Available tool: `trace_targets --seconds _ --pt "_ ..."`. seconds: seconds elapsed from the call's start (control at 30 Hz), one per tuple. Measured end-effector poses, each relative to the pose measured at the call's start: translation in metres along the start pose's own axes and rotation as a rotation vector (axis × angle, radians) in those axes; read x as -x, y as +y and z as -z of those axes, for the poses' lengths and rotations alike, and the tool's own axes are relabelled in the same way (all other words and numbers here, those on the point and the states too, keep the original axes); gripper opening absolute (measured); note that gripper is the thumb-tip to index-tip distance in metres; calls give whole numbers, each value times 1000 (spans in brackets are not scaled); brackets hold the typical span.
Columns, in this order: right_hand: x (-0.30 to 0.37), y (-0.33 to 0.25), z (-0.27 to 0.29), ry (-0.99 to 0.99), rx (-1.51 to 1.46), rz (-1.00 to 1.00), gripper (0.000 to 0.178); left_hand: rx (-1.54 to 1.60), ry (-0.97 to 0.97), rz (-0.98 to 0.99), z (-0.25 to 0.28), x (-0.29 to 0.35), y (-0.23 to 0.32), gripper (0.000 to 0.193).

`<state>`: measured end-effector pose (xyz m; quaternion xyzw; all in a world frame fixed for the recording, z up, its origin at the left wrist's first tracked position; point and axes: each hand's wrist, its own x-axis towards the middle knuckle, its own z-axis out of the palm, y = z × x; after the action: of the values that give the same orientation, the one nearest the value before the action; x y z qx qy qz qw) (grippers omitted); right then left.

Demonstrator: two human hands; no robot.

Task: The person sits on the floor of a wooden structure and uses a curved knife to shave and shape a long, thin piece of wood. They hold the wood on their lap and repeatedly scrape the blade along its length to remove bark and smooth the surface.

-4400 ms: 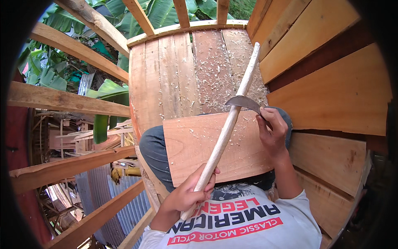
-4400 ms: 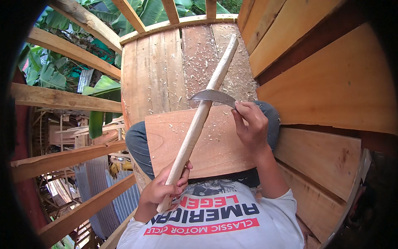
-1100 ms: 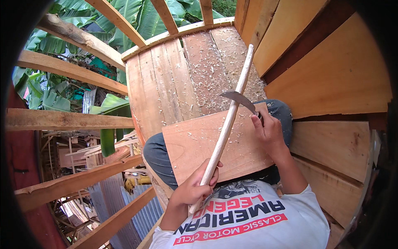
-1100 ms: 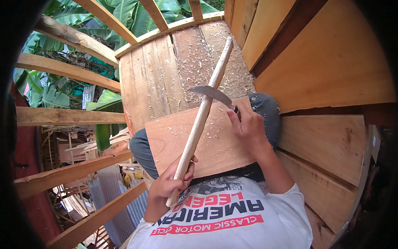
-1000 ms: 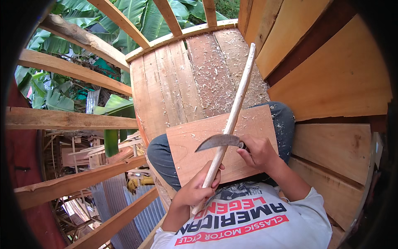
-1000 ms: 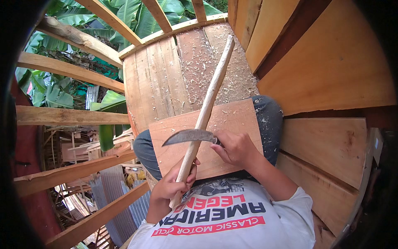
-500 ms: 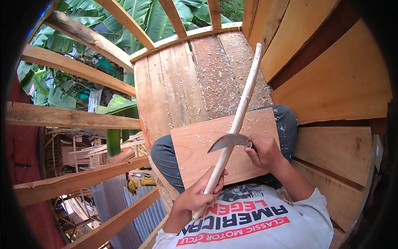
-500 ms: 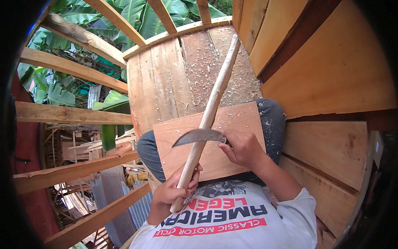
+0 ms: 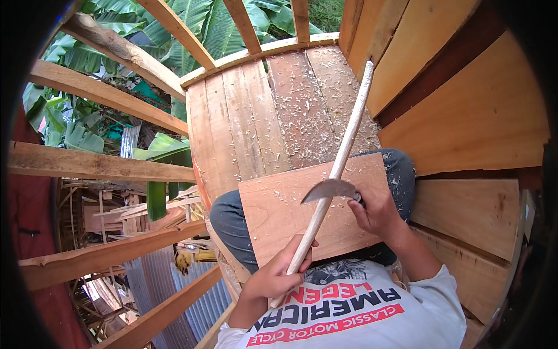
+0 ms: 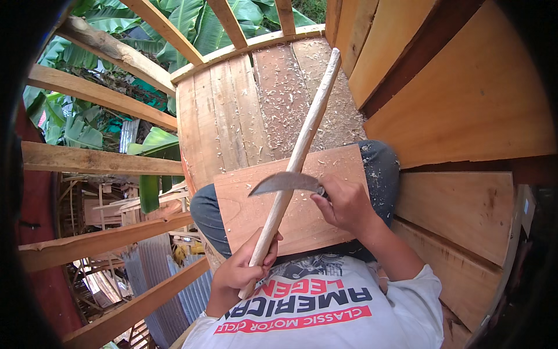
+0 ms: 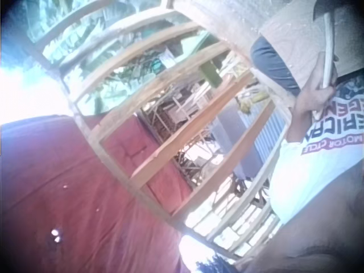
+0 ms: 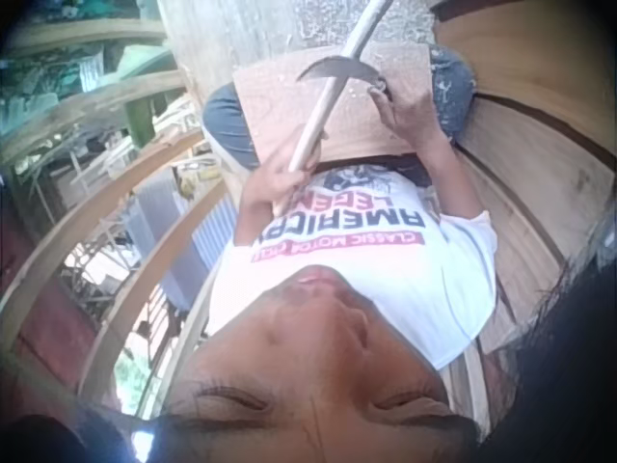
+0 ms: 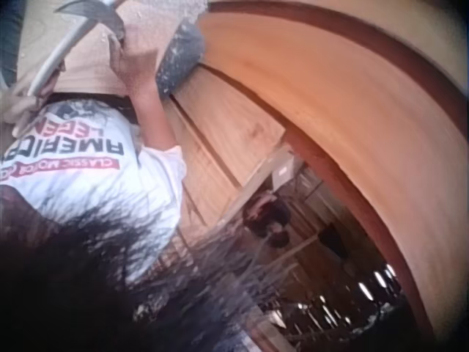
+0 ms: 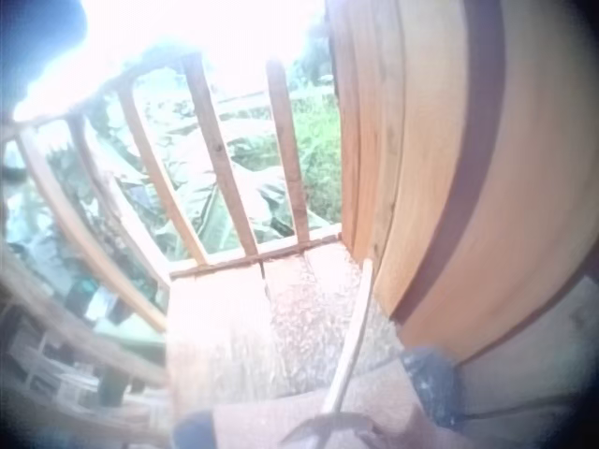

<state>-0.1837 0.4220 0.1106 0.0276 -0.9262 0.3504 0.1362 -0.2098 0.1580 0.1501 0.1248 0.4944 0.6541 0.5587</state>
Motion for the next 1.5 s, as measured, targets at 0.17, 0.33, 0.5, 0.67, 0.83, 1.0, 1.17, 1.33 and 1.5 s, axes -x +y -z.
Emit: trace_targets --seconds 0.17,0.33,0.5,0.67,0.83,1.0,1.17,1.33,1.5 --pt "-9 27 1 143 -15 -174 19 -92 -15 -23 2 5 -3 69" --pt "1 -2 -1 -160 -37 289 18 -29 -6 13 2 4 -3 67" --pt "-2 17 0 90 -92 -66 20 -112 -31 -39 5 1 -5 65" --pt "-18 20 7 167 -185 -464 23 -165 95 -28 6 0 -12 66" --pt "-4 15 -1 164 -147 -312 23 -178 222 -61 -7 -4 -4 68" --pt "1 -5 -18 63 -253 -385 21 226 210 -120 -3 -19 -2 69" --pt "10 -2 -21 14 -544 -424 23 238 256 -334 -11 -41 11 66" --pt "32 7 -20 -70 -962 -467 47 91 532 -591 -21 -70 22 78" --pt "46 5 -21 -74 -1149 -465 71 -84 739 -773 -32 -96 16 80"
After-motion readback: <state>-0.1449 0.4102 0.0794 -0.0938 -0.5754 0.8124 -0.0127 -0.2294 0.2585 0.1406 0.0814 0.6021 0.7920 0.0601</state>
